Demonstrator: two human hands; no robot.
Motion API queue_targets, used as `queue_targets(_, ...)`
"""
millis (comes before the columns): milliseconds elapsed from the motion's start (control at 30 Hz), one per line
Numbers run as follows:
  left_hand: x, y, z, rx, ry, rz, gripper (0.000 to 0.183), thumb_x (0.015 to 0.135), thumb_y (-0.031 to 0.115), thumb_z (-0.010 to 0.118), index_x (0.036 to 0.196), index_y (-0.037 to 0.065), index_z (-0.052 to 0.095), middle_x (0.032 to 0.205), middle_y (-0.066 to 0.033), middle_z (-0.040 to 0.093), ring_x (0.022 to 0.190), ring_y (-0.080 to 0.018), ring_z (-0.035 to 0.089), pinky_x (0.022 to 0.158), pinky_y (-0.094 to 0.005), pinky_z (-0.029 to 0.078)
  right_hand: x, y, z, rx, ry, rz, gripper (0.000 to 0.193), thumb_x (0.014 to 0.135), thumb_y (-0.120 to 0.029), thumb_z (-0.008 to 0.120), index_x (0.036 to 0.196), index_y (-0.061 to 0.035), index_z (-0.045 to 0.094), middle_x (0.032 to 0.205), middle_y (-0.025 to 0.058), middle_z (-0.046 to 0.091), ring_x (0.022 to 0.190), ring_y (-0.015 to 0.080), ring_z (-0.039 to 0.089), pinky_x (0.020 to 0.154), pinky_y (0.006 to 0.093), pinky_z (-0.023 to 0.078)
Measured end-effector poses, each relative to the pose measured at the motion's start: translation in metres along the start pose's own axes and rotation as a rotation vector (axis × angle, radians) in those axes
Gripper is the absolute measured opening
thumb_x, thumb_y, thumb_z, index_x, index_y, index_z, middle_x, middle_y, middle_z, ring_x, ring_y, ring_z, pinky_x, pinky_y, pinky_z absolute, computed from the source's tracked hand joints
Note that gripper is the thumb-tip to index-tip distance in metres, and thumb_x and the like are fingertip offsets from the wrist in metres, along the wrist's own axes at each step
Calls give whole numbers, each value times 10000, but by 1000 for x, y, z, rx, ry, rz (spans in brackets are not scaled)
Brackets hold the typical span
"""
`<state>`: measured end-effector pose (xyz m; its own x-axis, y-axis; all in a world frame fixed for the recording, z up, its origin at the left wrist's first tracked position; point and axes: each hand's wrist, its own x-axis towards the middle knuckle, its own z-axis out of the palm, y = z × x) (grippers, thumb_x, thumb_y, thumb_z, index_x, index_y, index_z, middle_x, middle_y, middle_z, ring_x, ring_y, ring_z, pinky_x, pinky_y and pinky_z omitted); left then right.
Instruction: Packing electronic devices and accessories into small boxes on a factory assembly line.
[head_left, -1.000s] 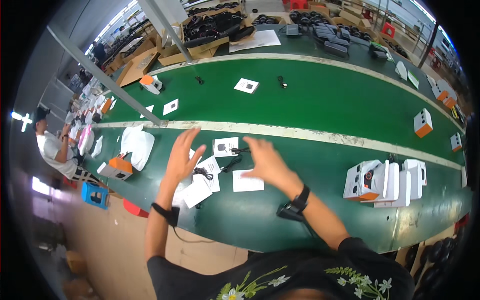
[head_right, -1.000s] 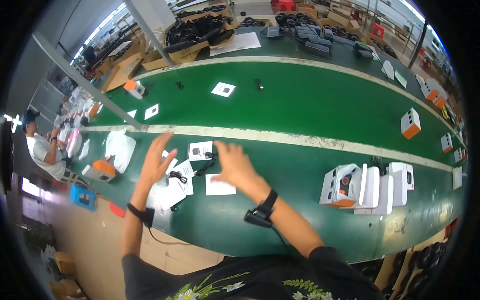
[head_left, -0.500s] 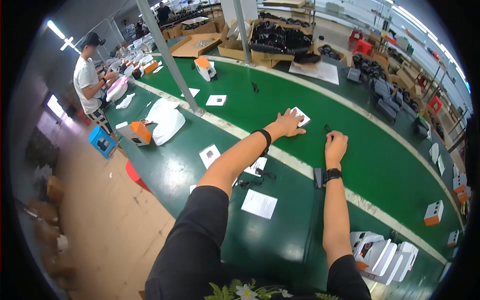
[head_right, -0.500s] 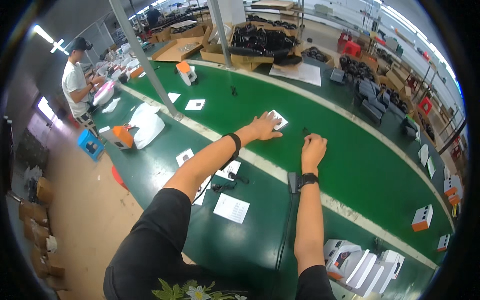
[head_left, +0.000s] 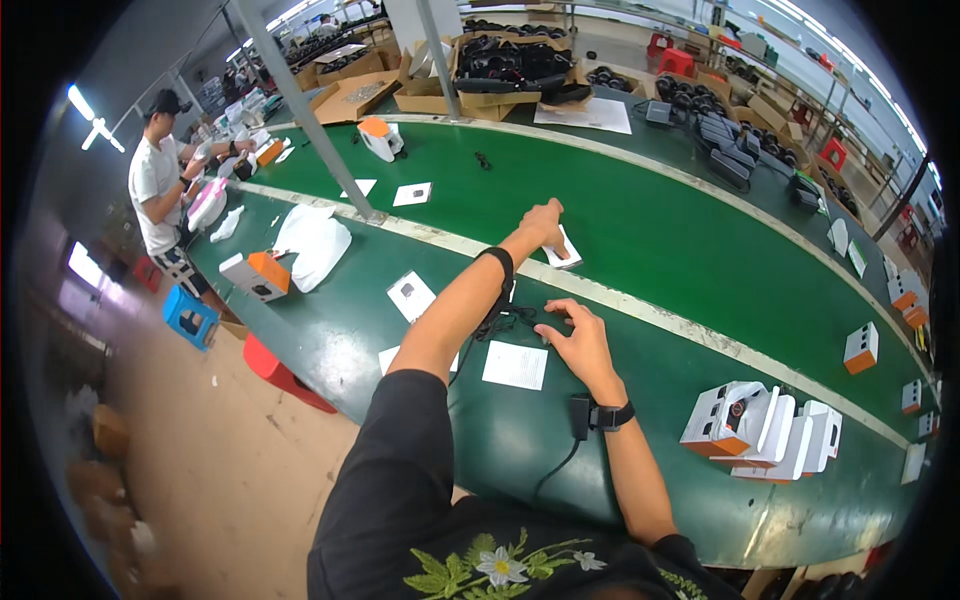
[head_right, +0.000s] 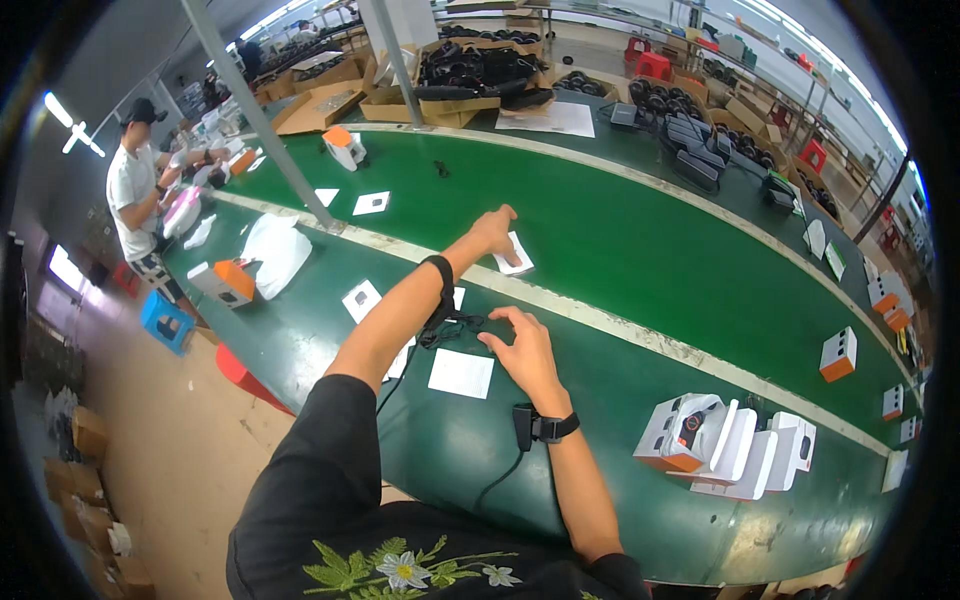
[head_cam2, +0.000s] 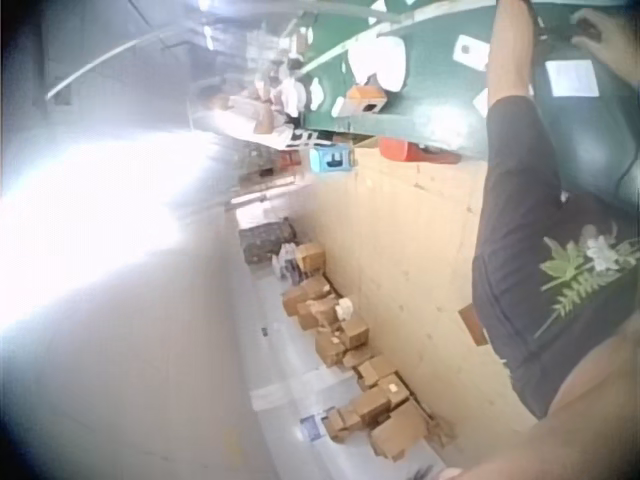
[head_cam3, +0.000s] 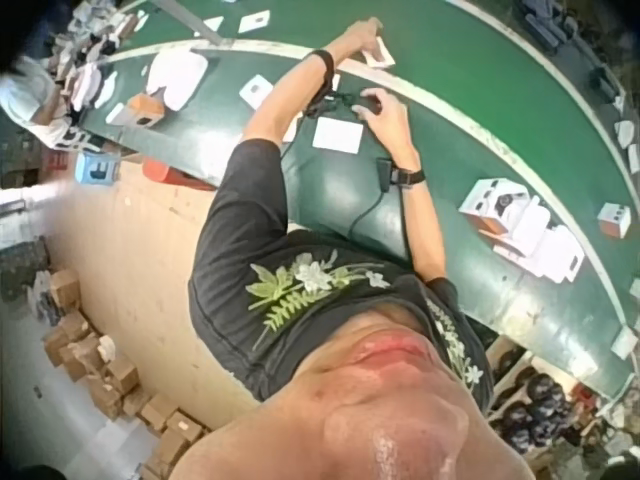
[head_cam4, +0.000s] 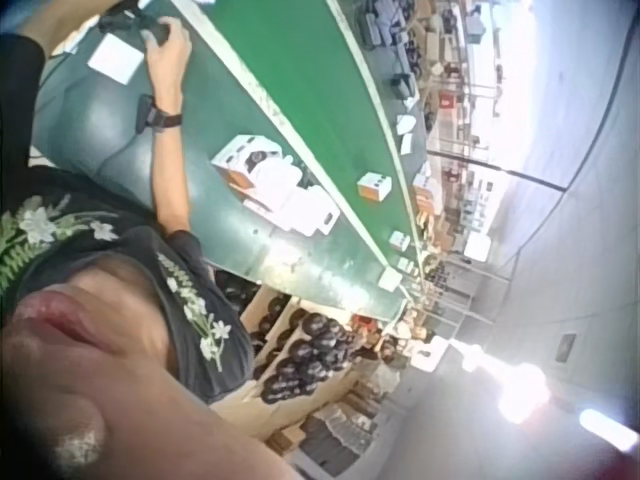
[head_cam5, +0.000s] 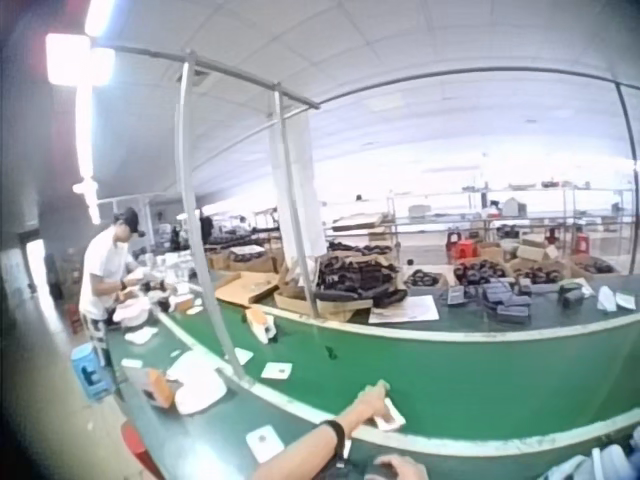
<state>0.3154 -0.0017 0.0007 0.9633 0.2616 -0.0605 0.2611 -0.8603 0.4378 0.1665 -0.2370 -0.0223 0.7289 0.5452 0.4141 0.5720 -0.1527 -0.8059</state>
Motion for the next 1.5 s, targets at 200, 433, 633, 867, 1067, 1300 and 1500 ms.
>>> queue_targets(200,-42,-37,-31,-96,-119,82,978,618,220,1050,1477,32,622,1411,-223,726,1303,-368,706,1100,-424,545,-24,38,-3,263,123,199,254,1020,-147,804,1221,4,772,1171,198,816,1096,270,803,979,383,635)
queue_targets(433,-177,-97,-126,-310,-447,-74,751,786,318,993,1422,30,716,1160,-102,790,1044,-224,723,832,-349,595,-4,39,-3,225,165,121,229,1057,-136,757,1219,25,767,1147,189,812,1037,257,812,914,360,646)
queue_targets(633,-94,-141,-113,95,144,-52,693,859,389,939,1418,52,708,1186,-188,813,1206,-394,736,1039,-466,580,-15,49,-22,170,190,242,224,1059,-152,760,1215,8,772,1115,183,821,1001,240,811,865,362,641)
queue_targets(867,15,-306,-145,268,219,60,845,784,227,978,1534,145,597,1454,-186,651,1371,-426,599,1201,-528,493,-20,21,13,308,148,110,165,1041,-57,746,1190,11,767,1129,169,807,1004,241,806,878,353,647)
queue_targets(1067,58,-282,-136,77,6,-110,998,620,360,1085,1485,111,654,1276,-205,765,1173,-397,736,1009,-451,581,-16,24,-12,204,178,195,171,1017,-20,742,1181,24,761,1133,173,801,979,274,808,870,360,648)
queue_targets(1300,92,-199,-115,395,-4,239,446,800,410,964,1028,51,831,1169,-164,791,1293,-398,659,1078,-479,519,-7,31,-14,221,187,219,168,993,10,743,1160,5,764,1115,169,788,933,292,794,837,368,640)
queue_targets(1500,153,-124,-41,290,171,489,601,981,512,796,1331,29,724,1695,-218,480,1538,-472,432,1270,-533,396,-9,31,-15,243,190,189,182,983,20,745,1162,-7,765,1119,162,785,937,290,784,833,363,639)
